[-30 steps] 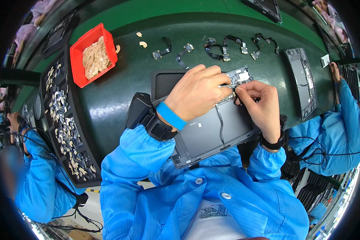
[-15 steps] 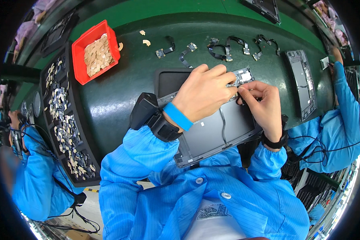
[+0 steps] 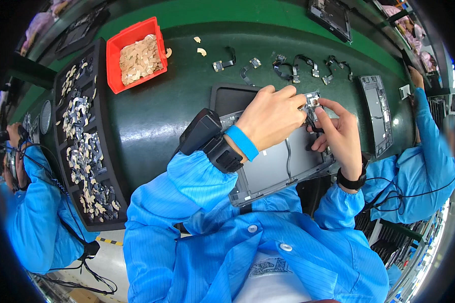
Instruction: Assembling internal cables and components of a portable electronic device on a factory production line.
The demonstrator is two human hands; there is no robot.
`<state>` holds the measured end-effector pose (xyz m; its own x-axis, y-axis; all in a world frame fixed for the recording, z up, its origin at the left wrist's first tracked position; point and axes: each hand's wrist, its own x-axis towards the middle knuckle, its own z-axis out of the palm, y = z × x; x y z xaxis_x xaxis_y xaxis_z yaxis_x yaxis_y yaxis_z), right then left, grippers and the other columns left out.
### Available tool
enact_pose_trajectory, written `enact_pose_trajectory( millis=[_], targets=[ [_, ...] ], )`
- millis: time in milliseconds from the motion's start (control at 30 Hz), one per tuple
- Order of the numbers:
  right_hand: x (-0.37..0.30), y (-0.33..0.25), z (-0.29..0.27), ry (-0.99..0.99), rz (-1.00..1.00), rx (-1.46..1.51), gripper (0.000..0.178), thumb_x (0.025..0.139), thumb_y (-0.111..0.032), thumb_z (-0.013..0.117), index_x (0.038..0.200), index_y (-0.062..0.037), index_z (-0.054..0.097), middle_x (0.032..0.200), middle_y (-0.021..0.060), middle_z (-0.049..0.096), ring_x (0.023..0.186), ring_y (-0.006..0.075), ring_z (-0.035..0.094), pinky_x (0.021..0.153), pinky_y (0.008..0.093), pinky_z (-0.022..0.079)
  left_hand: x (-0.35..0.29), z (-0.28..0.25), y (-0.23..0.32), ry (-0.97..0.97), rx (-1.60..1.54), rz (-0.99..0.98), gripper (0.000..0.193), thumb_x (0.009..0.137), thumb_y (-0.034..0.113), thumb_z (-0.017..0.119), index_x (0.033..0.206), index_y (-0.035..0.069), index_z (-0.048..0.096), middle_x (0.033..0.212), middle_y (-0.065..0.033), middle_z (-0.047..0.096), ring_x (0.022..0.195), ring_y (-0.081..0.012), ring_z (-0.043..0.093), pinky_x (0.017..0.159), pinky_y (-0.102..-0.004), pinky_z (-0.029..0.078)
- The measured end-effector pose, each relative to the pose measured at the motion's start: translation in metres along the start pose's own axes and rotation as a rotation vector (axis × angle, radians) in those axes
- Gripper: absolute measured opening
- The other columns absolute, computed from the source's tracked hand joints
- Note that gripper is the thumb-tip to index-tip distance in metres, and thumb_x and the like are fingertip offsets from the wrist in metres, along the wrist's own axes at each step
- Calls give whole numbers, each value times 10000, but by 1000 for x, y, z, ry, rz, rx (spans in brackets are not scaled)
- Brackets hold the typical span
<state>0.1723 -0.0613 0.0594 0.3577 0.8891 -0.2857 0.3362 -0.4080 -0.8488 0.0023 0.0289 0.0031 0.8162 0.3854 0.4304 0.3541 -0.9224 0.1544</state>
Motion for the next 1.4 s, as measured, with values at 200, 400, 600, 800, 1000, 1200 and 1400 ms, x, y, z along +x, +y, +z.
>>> enact_pose_trajectory(
  millis=[200, 400, 600, 800, 1000, 1200, 1400],
  targets=[
    [-9, -25, 7, 67, -162, -417, 360, 965, -255, 684, 1065, 90, 702, 591, 160, 674, 470, 205, 674, 443, 321, 487, 0, 4, -2, 8, -48, -8, 157, 786, 121, 672, 918, 156, 749, 1041, 44, 671, 978, -167, 626, 732, -330, 529],
    [3, 10, -28, 100, -254, -518, 289, 966, -195, 682, 1026, 87, 695, 594, 124, 671, 486, 155, 642, 462, 279, 454, -2, 2, -3, 56, -124, -2, 205, 788, 93, 668, 964, 153, 756, 1050, 28, 674, 999, -177, 620, 769, -347, 513],
    [10, 41, -35, 22, -171, 45, 180, 975, -91, 663, 1089, 48, 666, 649, 27, 654, 509, 61, 543, 463, 229, 406, 12, -2, 24, 19, -38, -26, 302, 812, 174, 735, 1107, 118, 698, 1046, -21, 680, 1028, -227, 620, 877, -379, 429],
    [21, 56, -47, -96, -126, 347, 260, 1021, -190, 626, 1192, 7, 638, 712, 10, 658, 502, 46, 523, 456, 198, 373, 24, 16, 34, 14, -618, -133, 248, 891, 228, 734, 1088, 78, 735, 1003, -99, 738, 983, -291, 689, 885, -398, 498],
    [33, 101, -63, 96, -105, 347, 230, 1015, -201, 639, 1114, 2, 677, 694, -7, 636, 525, 37, 513, 475, 196, 363, 30, 13, 36, -30, -424, 34, 173, 880, 173, 712, 1002, 71, 778, 1003, -51, 735, 955, -248, 668, 865, -367, 505],
    [30, 102, -57, 133, -146, 320, 211, 1001, -167, 655, 1088, 22, 685, 714, -10, 647, 582, 28, 522, 515, 190, 382, 33, 6, 37, -74, -405, 63, 165, 852, 160, 720, 982, 75, 775, 979, -34, 716, 955, -233, 658, 848, -361, 505],
    [33, 106, -56, 132, -173, 290, 217, 992, -162, 657, 1090, 29, 685, 732, 2, 665, 617, 32, 551, 528, 195, 399, 34, 16, 38, 29, -418, 55, 170, 833, 132, 741, 986, 64, 773, 1005, -59, 717, 943, -246, 662, 822, -367, 531]
  ],
)
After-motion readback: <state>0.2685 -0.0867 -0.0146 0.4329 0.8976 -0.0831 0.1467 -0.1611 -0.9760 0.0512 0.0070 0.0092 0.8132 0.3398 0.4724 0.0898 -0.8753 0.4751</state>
